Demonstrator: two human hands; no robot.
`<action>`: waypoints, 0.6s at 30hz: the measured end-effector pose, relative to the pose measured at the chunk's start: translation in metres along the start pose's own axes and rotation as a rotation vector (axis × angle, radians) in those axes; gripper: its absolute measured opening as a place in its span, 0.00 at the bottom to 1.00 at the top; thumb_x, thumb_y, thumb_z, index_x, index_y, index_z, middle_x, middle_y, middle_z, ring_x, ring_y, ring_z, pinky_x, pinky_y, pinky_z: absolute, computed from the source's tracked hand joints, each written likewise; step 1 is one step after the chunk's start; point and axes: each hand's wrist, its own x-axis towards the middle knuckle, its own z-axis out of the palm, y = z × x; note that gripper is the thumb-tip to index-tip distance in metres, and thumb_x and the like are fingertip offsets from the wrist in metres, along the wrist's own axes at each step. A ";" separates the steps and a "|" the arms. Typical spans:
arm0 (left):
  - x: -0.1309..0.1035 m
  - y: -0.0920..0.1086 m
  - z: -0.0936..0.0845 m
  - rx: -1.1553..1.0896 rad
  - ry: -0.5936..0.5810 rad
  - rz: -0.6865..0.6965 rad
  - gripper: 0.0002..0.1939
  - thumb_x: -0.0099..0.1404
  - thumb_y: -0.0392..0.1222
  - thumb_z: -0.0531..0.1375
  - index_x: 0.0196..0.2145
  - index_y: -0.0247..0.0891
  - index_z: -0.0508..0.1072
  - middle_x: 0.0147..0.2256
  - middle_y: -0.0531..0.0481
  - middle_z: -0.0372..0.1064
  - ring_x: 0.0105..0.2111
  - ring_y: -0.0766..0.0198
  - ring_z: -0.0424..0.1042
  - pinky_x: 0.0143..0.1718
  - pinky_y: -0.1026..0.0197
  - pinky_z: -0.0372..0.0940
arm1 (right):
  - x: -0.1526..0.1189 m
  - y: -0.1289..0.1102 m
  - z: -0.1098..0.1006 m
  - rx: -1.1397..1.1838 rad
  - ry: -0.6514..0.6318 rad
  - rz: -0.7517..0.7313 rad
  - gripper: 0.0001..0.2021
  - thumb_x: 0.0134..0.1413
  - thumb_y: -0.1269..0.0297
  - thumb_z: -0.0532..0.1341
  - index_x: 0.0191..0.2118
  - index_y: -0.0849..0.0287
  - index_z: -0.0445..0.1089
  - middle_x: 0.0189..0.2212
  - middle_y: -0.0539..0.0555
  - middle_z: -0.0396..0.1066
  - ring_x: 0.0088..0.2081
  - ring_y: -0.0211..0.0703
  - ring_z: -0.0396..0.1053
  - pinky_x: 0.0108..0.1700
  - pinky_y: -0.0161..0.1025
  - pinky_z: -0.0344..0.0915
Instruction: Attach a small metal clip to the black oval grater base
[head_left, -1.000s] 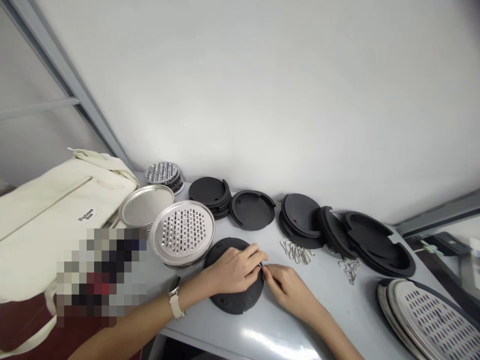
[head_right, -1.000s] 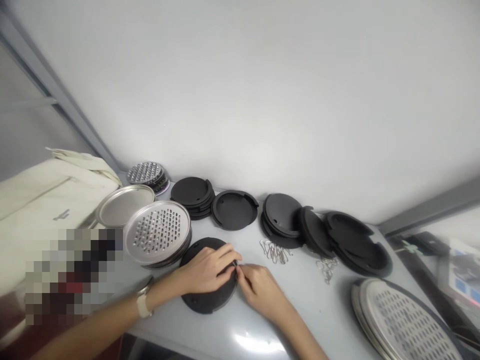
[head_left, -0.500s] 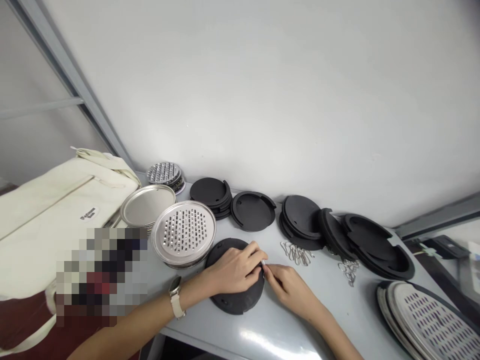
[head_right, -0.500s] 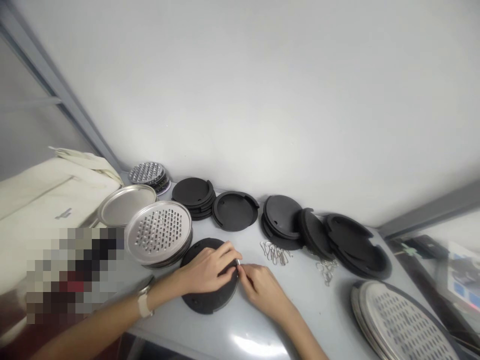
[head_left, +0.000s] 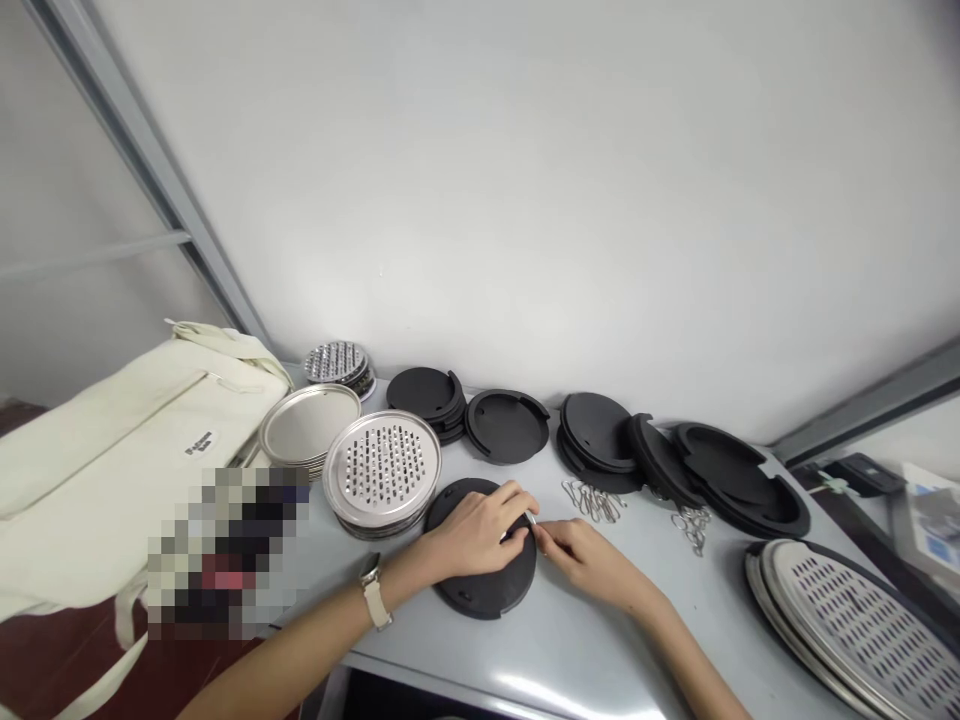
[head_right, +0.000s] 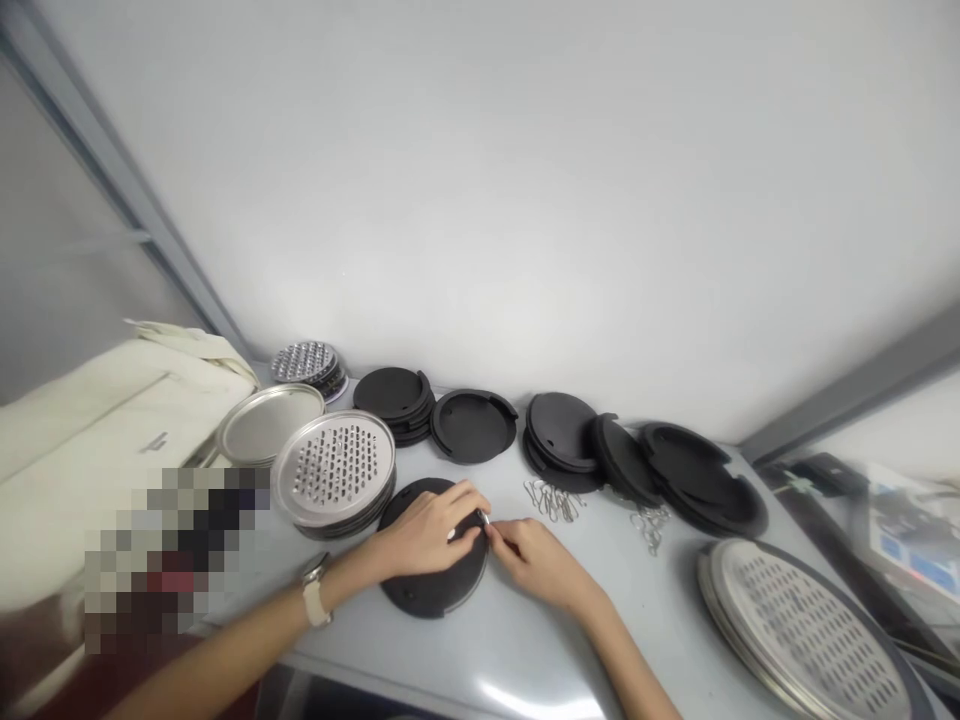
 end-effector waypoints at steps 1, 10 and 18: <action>0.000 -0.001 0.000 -0.002 0.004 0.002 0.09 0.64 0.38 0.54 0.43 0.41 0.62 0.43 0.52 0.64 0.36 0.65 0.69 0.34 0.63 0.61 | 0.000 0.000 0.000 0.010 -0.001 0.004 0.23 0.65 0.55 0.43 0.21 0.59 0.57 0.17 0.46 0.54 0.22 0.34 0.50 0.25 0.33 0.48; -0.001 -0.003 0.000 -0.057 -0.003 0.057 0.10 0.64 0.34 0.53 0.44 0.40 0.62 0.42 0.53 0.66 0.38 0.66 0.69 0.37 0.63 0.62 | -0.002 0.001 -0.002 0.117 -0.031 0.019 0.21 0.63 0.52 0.45 0.22 0.59 0.56 0.18 0.44 0.45 0.22 0.33 0.45 0.24 0.32 0.45; -0.003 0.000 0.001 0.087 0.010 0.071 0.11 0.66 0.39 0.50 0.47 0.40 0.60 0.45 0.48 0.62 0.37 0.62 0.69 0.33 0.62 0.65 | -0.004 0.000 0.001 0.109 0.021 0.034 0.21 0.63 0.56 0.45 0.22 0.60 0.60 0.18 0.45 0.55 0.22 0.34 0.52 0.27 0.33 0.52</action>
